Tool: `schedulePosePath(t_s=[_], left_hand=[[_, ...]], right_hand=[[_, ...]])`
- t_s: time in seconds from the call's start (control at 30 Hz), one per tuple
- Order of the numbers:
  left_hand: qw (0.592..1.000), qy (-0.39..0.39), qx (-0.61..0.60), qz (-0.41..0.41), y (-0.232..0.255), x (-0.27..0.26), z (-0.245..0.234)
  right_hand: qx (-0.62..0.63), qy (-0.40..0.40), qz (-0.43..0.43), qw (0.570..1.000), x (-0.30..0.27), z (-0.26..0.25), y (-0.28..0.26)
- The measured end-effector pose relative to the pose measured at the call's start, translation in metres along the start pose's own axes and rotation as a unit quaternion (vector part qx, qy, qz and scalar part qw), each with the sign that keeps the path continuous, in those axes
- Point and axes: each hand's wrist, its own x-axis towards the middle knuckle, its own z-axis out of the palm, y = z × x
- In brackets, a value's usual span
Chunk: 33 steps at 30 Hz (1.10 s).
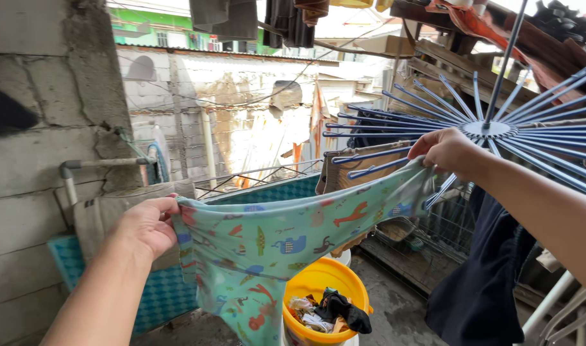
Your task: The person takes wet clothes from a yellow bucket, wrings them out, and hangs them on a blue radial drying rack. They handle dark shorts, a brown shirt, and a patterned light green garment one at a time, using hangers to secure each item on the rack.
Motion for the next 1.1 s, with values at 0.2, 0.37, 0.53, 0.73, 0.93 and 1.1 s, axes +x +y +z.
schedulePosePath(t_s=[0.2, 0.37, 0.53, 0.73, 0.93, 1.1], left_hand=[[0.997, -0.036, 0.056, -0.028, -0.032, 0.009, 0.053], [0.997, -0.031, -0.072, 0.022, -0.033, 0.028, 0.059], [0.995, -0.035, -0.092, 0.018, -0.037, 0.029, 0.062], [0.995, -0.063, -0.069, 0.024, -0.061, 0.029, 0.067], [0.987, 0.013, -0.135, 0.088, -0.048, -0.013, 0.091], [0.989, -0.002, -0.127, 0.07, -0.064, -0.019, 0.106]], right_hand=[[-0.15, 0.04, -0.074, 0.985, 0.006, -0.023, 0.027], [-0.182, 0.01, -0.111, 0.977, 0.019, -0.051, 0.03], [-0.173, 0.062, -0.105, 0.977, 0.028, -0.053, 0.035], [-0.213, -0.093, -0.089, 0.969, 0.044, -0.04, 0.047], [-0.2, -0.011, -0.131, 0.971, 0.082, -0.051, 0.064], [-0.334, -0.039, -0.173, 0.926, 0.099, -0.038, 0.061]])
